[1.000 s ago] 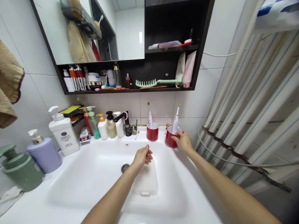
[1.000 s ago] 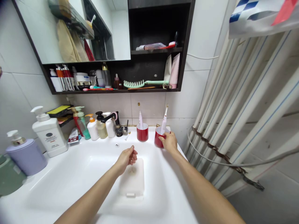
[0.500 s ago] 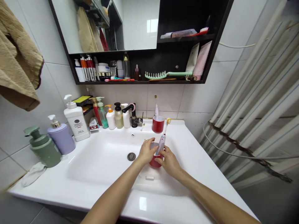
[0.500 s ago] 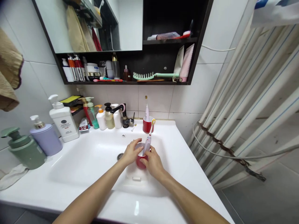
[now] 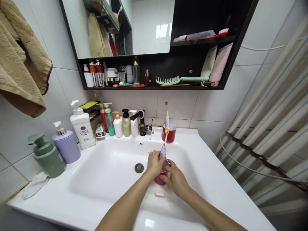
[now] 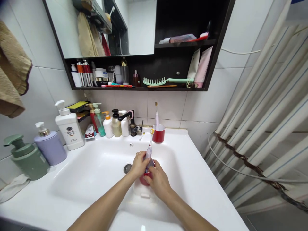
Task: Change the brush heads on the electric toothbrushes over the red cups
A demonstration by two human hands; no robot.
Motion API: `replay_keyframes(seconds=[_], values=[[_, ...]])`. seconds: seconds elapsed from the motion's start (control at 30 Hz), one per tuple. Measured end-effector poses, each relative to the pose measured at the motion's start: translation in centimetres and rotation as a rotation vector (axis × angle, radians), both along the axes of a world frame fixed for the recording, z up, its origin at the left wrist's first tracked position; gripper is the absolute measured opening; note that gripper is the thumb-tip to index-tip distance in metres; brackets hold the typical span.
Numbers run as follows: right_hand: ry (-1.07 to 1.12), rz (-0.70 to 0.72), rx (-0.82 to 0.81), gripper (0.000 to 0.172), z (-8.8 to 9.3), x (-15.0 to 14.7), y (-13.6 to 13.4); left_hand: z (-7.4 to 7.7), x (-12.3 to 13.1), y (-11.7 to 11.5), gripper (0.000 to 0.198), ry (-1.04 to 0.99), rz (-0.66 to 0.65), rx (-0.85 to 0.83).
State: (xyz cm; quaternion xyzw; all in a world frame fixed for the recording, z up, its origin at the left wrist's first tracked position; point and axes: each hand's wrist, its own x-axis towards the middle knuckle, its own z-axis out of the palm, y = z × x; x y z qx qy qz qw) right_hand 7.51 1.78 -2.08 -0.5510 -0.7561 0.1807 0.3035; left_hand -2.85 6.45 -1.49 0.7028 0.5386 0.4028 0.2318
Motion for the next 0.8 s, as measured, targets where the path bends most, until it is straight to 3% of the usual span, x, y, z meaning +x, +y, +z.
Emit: replay_keyframes(seconds=[0.1,0.2,0.27,0.33,0.43,0.6,0.8], values=[[0.086,-0.031,0.061,0.017,1.2,0.6,0.2,1.3,-0.5,-0.3,0.019,-0.172,0.017,0.109],[0.302,-0.054,0.131,0.028,3.7,1.2,0.4,3.6,-1.0,-1.4,0.02,-0.363,-0.02,0.237],[0.461,-0.028,0.141,0.031,5.7,1.4,0.3,4.8,-0.9,-2.6,0.021,-0.435,-0.049,0.237],[0.593,0.005,0.136,0.032,7.2,1.5,0.2,5.4,-0.3,-3.9,0.022,-0.459,-0.108,0.143],[0.714,0.033,0.023,0.031,8.3,1.6,0.1,4.6,1.0,-5.5,0.017,-0.441,-0.213,-0.024],[0.859,0.099,-0.348,0.028,7.4,2.5,0.4,2.7,2.5,-6.1,0.016,-0.601,-0.352,-0.385],[1.12,0.048,-0.417,0.024,6.6,3.3,1.2,2.9,2.8,-6.0,0.038,-0.931,-0.533,-0.871]])
